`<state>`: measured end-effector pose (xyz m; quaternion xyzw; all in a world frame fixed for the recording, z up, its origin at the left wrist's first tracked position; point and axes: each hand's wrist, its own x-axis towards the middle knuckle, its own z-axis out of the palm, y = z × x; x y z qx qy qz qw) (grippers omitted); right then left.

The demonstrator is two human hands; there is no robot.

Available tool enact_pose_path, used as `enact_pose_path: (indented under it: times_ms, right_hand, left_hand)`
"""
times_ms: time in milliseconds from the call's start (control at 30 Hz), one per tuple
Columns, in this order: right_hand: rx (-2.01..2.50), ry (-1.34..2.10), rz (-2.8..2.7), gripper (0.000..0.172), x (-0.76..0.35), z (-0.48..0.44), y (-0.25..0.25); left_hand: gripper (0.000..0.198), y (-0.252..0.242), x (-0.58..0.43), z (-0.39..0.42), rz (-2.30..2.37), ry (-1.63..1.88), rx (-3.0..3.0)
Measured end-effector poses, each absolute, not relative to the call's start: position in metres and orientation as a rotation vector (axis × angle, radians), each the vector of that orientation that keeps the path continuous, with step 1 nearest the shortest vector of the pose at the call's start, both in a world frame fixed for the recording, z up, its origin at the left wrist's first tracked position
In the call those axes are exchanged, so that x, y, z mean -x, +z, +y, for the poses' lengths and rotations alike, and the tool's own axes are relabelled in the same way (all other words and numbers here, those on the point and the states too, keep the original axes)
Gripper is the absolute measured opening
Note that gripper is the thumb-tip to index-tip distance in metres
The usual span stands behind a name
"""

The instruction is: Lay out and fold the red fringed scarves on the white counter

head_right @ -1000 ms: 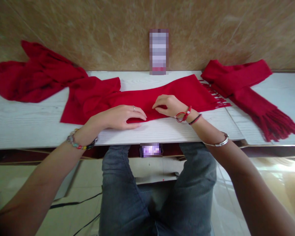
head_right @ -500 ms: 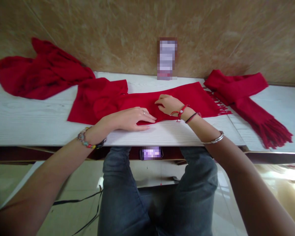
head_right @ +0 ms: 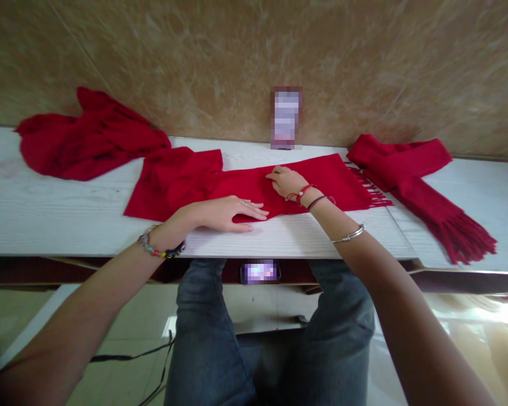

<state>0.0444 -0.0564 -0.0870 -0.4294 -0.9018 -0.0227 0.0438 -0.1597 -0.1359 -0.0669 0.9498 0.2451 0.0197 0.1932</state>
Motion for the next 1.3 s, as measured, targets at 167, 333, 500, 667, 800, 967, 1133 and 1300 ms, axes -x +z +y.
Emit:
enact_pose_path:
  times_ms: [167,333,500,667,800,967,1133,1300]
  right_hand:
    - [1.138,0.043,-2.794,0.04,-0.042,-0.056,-0.079]
    - [0.872,0.258,-3.003,0.045,-0.045,-0.067,-0.083]
    - [1.193,0.225,-2.992,0.052,-0.044,-0.058,-0.092]
    - [1.405,0.148,-2.899,0.056,-0.037,-0.049,-0.096]
    - [1.344,0.107,-2.826,0.056,-0.04,-0.055,-0.098]
    - [1.21,0.149,-2.804,0.057,-0.041,-0.068,-0.096]
    - [1.3,0.197,-2.845,0.055,-0.032,-0.07,-0.1]
    - [1.429,0.162,-2.731,0.053,-0.033,-0.06,-0.104]
  left_hand:
    - [0.037,-0.068,0.161,-0.134,0.663,0.09,-2.633]
    - [0.037,-0.071,0.163,-0.132,0.658,0.134,-2.6]
    - [0.035,-0.071,0.164,-0.132,0.672,0.124,-2.58]
    - [0.036,-0.067,0.163,-0.132,0.694,0.09,-2.577]
    - [0.034,-0.065,0.163,-0.131,0.702,0.073,-2.556]
    - [0.032,-0.065,0.162,-0.13,0.722,0.089,-2.544]
    - [0.032,-0.065,0.162,-0.129,0.705,0.071,-2.568]
    - [0.034,-0.065,0.164,-0.126,0.684,0.06,-2.565]
